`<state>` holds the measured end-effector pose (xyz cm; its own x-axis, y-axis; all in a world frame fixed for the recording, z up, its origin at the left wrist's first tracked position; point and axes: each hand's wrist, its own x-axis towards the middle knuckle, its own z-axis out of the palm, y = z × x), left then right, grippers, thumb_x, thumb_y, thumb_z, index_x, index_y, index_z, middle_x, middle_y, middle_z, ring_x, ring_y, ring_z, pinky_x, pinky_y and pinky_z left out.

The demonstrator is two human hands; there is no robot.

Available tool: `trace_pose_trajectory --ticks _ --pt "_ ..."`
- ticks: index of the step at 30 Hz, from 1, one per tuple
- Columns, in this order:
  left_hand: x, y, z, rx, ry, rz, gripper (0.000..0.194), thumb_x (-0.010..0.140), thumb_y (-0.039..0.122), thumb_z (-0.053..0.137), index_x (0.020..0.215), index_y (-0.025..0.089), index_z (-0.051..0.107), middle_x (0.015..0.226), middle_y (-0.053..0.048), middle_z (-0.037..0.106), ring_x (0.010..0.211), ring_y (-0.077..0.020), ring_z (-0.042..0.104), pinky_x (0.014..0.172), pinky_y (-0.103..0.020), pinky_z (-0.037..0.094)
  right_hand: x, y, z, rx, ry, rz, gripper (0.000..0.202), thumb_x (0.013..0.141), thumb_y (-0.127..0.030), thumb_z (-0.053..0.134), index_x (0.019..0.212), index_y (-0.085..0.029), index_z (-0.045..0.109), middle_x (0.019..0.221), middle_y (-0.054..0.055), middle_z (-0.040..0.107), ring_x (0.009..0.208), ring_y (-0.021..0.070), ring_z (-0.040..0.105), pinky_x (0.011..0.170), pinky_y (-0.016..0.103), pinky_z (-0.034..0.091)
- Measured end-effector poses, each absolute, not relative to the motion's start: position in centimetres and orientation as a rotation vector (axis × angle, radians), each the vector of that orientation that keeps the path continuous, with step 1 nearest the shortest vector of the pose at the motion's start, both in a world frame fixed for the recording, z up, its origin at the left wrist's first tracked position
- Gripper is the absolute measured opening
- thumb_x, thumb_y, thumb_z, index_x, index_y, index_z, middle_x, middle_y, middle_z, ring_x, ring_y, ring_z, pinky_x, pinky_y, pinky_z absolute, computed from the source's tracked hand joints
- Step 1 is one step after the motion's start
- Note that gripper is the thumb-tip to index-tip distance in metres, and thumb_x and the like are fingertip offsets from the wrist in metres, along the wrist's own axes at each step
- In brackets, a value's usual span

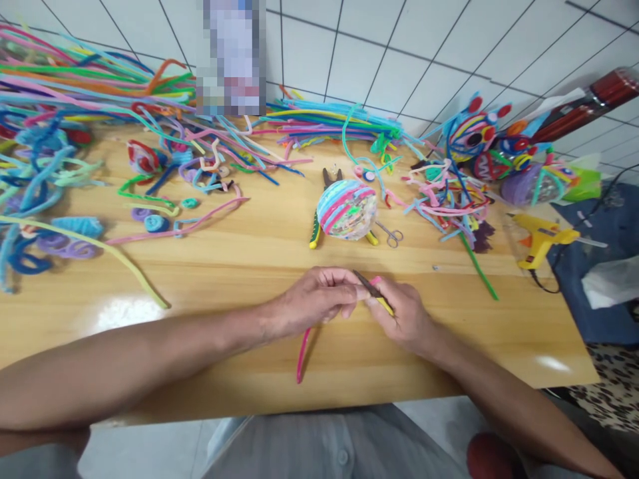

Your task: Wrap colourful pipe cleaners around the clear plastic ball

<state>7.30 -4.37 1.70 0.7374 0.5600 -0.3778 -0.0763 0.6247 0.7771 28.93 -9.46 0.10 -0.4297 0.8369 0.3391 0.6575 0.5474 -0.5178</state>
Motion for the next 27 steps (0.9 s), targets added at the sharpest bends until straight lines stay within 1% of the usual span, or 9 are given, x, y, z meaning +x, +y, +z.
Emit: trace_pose_trajectory --ticks 3,7,8,12,15,18,21,24,27 --pt "7.2 -4.5 2.2 0.839 0.671 0.410 0.031 0.083 0.046 0.079 0.081 0.017 0.066 0.057 0.007 0.054 0.045 -0.0042 0.031 0.046 -0.022 0.019 28.9 -9.5 0.4 -1.191 -2.228 0.282 0.009 0.102 -0.017 0.056 0.098 -0.025 0.054 0.072 -0.003 0.059 0.059 0.0154 0.054 0.058 0.028 0.038" --pt "6.9 -4.5 2.9 0.988 0.632 0.438 0.030 0.090 0.044 0.073 0.080 0.016 0.067 0.061 0.006 0.056 0.049 -0.0051 0.034 0.051 -0.023 0.024 28.9 -9.6 1.2 -1.169 -2.208 0.555 0.010 0.107 -0.021 0.051 0.098 -0.025 0.053 0.074 -0.004 0.060 0.058 0.0132 0.053 0.056 0.026 0.040" --pt "6.9 -4.5 3.0 1.022 0.632 0.457 0.030 0.091 0.043 0.072 0.079 0.016 0.067 0.062 0.005 0.056 0.052 -0.0057 0.036 0.053 -0.023 0.026 28.9 -9.6 1.3 -1.164 -2.207 0.572 0.010 0.108 -0.021 0.051 0.099 -0.025 0.053 0.074 -0.004 0.060 0.058 0.0131 0.054 0.056 0.026 0.040" --pt "6.7 -4.7 3.1 1.106 0.626 0.523 0.031 0.093 0.041 0.069 0.075 0.015 0.065 0.066 0.003 0.058 0.063 -0.0089 0.045 0.062 -0.024 0.034 29.0 -9.8 1.6 -1.179 -2.200 0.435 0.007 0.106 -0.020 0.054 0.100 -0.024 0.054 0.075 -0.003 0.061 0.060 0.0137 0.055 0.058 0.027 0.040" --pt "6.7 -4.6 2.9 1.133 0.624 0.528 0.034 0.094 0.043 0.068 0.074 0.015 0.064 0.069 0.002 0.060 0.065 -0.0097 0.046 0.064 -0.025 0.035 29.1 -9.7 1.8 -1.172 -2.191 0.612 0.010 0.108 -0.022 0.052 0.099 -0.024 0.055 0.075 -0.004 0.061 0.060 0.0127 0.055 0.058 0.027 0.040" --pt "6.8 -4.4 2.8 1.131 0.682 0.533 0.034 0.092 0.042 0.069 0.073 0.015 0.065 0.066 0.002 0.059 0.063 -0.0093 0.044 0.063 -0.024 0.034 29.2 -9.4 1.8 -1.208 -2.176 0.672 0.012 0.108 -0.023 0.053 0.096 -0.024 0.054 0.074 -0.004 0.058 0.062 0.0132 0.055 0.060 0.027 0.041" --pt "6.8 -4.2 2.9 1.081 0.668 0.516 0.028 0.091 0.040 0.071 0.079 0.015 0.068 0.065 0.003 0.060 0.059 -0.0078 0.044 0.059 -0.023 0.033 29.3 -9.1 1.7 -1.196 -2.199 0.630 0.008 0.107 -0.024 0.054 0.099 -0.025 0.052 0.079 -0.003 0.059 0.067 0.0148 0.055 0.062 0.028 0.041" --pt "6.9 -4.3 2.8 0.921 0.657 0.472 0.028 0.087 0.042 0.075 0.081 0.016 0.067 0.060 0.005 0.059 0.048 -0.0051 0.036 0.048 -0.022 0.024 29.4 -8.9 1.6 -1.160 -2.229 0.633 0.001 0.107 -0.026 0.053 0.107 -0.025 0.053 0.088 0.000 0.063 0.072 0.0170 0.057 0.065 0.029 0.043" --pt "7.1 -4.3 2.7 0.725 0.627 0.399 0.029 0.082 0.043 0.079 0.082 0.017 0.065 0.056 0.006 0.055 0.042 -0.0036 0.028 0.042 -0.022 0.014 29.5 -8.7 1.6 -1.145 -2.236 0.658 0.003 0.107 -0.027 0.053 0.109 -0.025 0.053 0.093 0.002 0.065 0.078 0.0185 0.059 0.069 0.030 0.045"
